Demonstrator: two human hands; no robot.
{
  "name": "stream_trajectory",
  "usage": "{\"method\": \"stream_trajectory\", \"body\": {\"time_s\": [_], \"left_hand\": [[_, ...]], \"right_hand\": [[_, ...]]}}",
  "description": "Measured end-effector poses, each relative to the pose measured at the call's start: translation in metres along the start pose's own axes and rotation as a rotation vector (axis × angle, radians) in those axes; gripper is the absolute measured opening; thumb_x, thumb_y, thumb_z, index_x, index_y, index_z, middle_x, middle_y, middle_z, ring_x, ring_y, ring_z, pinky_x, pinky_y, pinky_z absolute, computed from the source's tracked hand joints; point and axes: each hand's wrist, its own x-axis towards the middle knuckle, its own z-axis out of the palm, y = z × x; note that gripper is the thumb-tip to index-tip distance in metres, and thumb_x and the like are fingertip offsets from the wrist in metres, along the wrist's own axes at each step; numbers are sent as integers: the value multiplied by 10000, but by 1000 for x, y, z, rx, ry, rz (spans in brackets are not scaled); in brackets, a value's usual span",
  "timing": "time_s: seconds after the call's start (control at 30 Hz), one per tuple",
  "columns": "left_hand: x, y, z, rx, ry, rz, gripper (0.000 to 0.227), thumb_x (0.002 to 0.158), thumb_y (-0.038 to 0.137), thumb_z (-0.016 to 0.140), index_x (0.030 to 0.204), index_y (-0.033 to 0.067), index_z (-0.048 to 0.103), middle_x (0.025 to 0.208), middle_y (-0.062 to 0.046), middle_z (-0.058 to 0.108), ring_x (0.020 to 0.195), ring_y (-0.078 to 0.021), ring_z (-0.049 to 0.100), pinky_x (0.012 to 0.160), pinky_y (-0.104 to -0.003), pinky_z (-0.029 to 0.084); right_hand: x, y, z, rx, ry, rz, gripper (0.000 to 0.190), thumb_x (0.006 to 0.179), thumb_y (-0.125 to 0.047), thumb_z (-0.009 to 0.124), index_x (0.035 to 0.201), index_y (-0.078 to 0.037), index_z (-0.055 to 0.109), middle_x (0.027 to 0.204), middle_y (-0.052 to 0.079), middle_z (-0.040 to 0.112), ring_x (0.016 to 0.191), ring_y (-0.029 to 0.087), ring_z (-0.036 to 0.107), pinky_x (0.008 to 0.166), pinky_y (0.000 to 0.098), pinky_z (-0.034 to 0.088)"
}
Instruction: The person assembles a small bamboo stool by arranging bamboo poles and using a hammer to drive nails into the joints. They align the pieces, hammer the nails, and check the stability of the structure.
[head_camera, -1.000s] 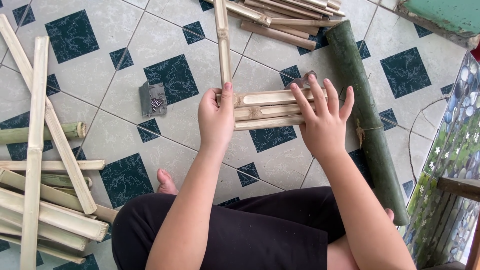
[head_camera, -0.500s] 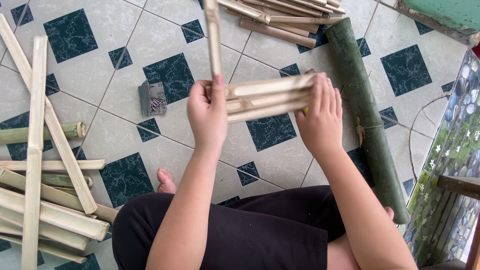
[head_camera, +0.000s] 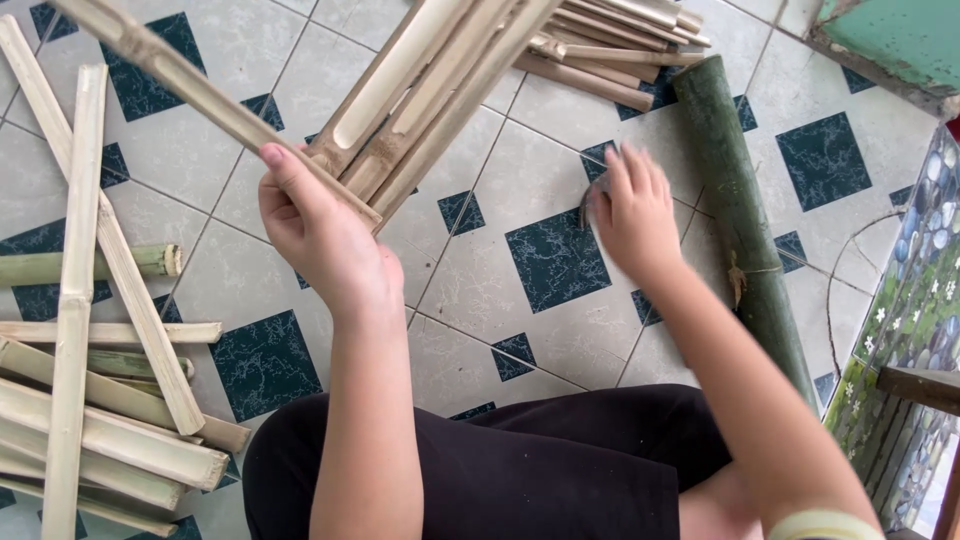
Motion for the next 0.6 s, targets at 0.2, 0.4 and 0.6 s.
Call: {"method": "stream_trajectory", "body": {"time_s": [0.2, 0.4, 0.6], "left_hand": [[0, 24, -6, 47, -211, -177, 383, 789, 455, 428, 861, 82, 479, 808, -19, 449, 740, -102, 513, 674, -251, 472], [1, 26, -6, 5, -232, -273, 448, 751, 504, 425, 858, 74, 495, 849, -48, 467, 845, -161, 527, 745, -322, 442], [-1, 26, -8, 19, -270, -242, 415, 773, 484, 415, 839, 78, 469, 831, -48, 469, 782, -129, 522, 702, -280, 460]], "right_hand": [[93, 49, 51, -139, -156, 39, 498, 849, -3, 393, 1343, 14, 326, 1393, 159, 305, 1282, 325, 168, 1022, 454, 163], [105, 51, 103, -131, -221, 62, 295, 817, -116, 557, 1052, 31, 458, 1037, 225, 487, 916, 387, 466, 744, 494, 390], [86, -15, 43, 215, -554, 115, 267, 696, -102, 612, 889, 68, 541, 805, 204, 596, 691, 327, 570, 641, 378, 482]]}}
